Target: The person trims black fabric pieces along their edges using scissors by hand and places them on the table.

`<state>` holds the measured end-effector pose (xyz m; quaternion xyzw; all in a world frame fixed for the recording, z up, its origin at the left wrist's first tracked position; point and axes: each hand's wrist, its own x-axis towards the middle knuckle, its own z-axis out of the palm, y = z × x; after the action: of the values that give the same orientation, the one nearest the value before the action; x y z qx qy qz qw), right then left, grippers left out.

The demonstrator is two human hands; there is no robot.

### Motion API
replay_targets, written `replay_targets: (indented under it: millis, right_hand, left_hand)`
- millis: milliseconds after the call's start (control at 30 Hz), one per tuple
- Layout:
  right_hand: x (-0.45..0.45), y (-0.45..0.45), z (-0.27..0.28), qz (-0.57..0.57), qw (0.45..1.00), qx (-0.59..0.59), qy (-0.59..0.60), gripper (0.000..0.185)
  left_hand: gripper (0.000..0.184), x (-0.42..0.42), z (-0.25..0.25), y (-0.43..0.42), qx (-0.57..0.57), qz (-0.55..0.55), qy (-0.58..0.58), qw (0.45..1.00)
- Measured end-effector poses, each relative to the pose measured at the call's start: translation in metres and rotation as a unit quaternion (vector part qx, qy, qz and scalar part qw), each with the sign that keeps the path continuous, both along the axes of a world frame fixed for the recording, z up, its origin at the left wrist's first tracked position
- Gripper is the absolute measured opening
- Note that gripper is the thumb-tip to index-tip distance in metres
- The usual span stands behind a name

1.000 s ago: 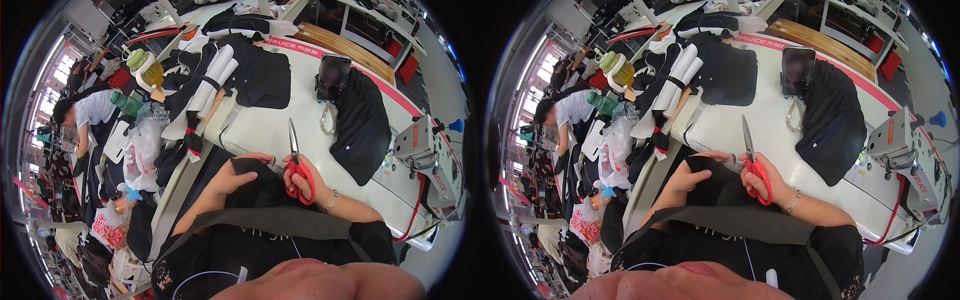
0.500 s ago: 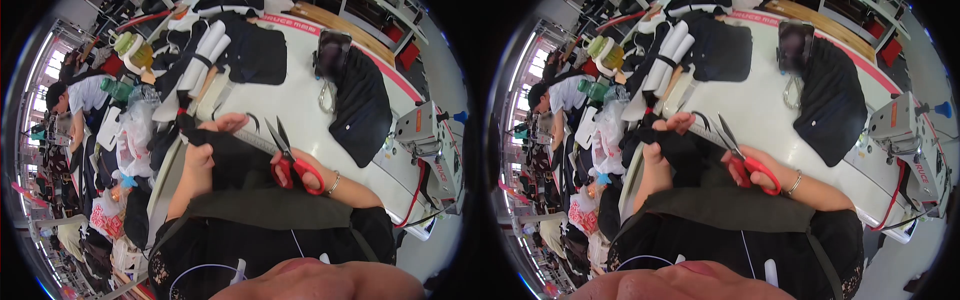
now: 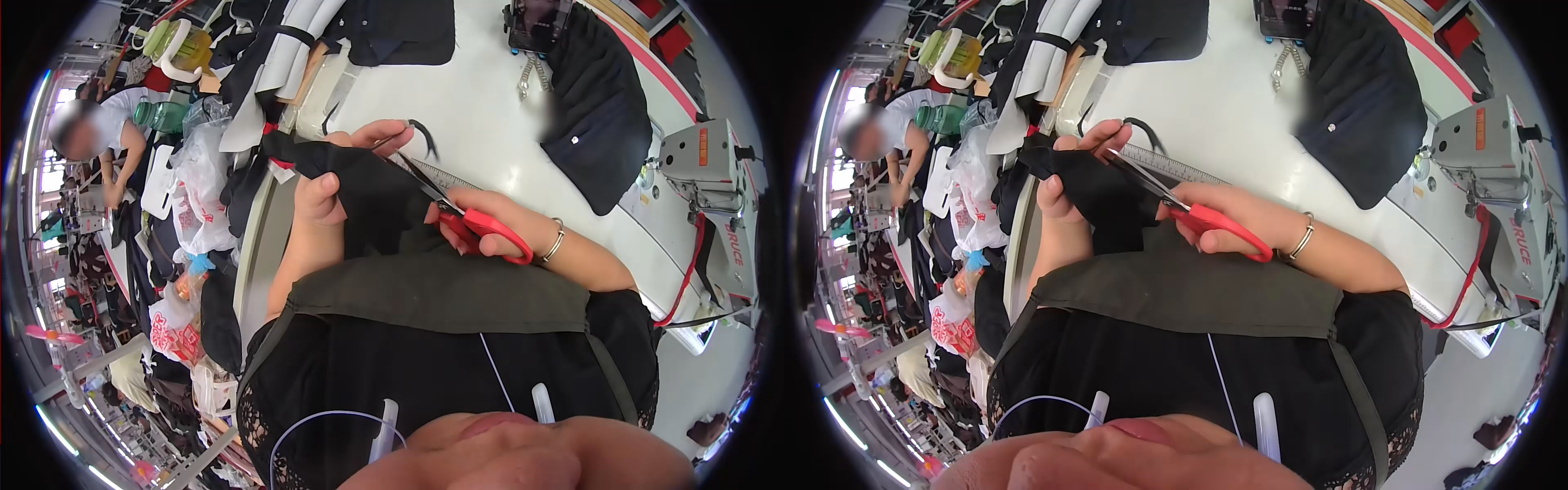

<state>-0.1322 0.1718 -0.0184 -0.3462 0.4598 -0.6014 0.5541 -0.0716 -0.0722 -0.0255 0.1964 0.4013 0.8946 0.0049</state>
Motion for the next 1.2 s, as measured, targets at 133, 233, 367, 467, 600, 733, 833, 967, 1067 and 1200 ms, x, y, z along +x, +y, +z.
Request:
replay_targets:
  millis: [133, 233, 367, 467, 600, 733, 833, 967, 1067, 1200]
  right_hand:
    - [0.001, 0.001, -0.004, -0.013, 1.000, -0.007, 0.023, 0.099]
    - [-0.001, 0.001, -0.006, -0.027, 0.999, -0.006, 0.034, 0.099]
    - [-0.001, 0.002, -0.011, -0.042, 0.995, -0.016, 0.088, 0.097]
    - [-0.001, 0.001, -0.013, -0.058, 0.994, -0.030, 0.093, 0.093]
    - [0.002, 0.004, -0.019, -0.084, 0.991, -0.032, 0.103, 0.086]
    - [0.001, 0.004, -0.020, -0.086, 0.989, -0.089, 0.080, 0.069]
    - [0.004, 0.003, -0.023, -0.132, 0.985, -0.104, 0.047, 0.070]
    - [0.006, -0.003, -0.032, -0.235, 0.960, -0.128, 0.081, 0.076]
    - [0.006, -0.006, -0.029, -0.284, 0.945, -0.124, 0.106, 0.061]
    - [0.004, -0.009, -0.026, -0.321, 0.941, -0.097, 0.036, 0.041]
  left_hand:
    - [0.029, 0.000, 0.001, 0.010, -0.005, -0.012, -0.004, 1.000]
    - [0.030, 0.000, 0.001, 0.015, -0.004, -0.021, -0.018, 1.000]
    - [0.032, -0.001, -0.003, 0.017, -0.050, -0.005, -0.008, 0.999]
    - [0.031, 0.000, 0.001, 0.020, -0.048, -0.002, -0.024, 0.999]
    - [0.029, 0.008, 0.011, 0.025, -0.029, -0.009, -0.069, 0.997]
    - [0.026, 0.007, 0.008, 0.022, -0.025, -0.055, -0.103, 0.993]
    - [0.034, 0.005, 0.019, 0.018, -0.317, -0.039, -0.114, 0.941]
    - [0.032, 0.002, 0.002, 0.022, -0.453, 0.021, 0.023, 0.891]
    - [0.029, 0.004, 0.006, 0.027, -0.477, -0.009, -0.038, 0.878]
    - [0.032, 0.007, -0.003, 0.034, -0.437, -0.066, -0.059, 0.895]
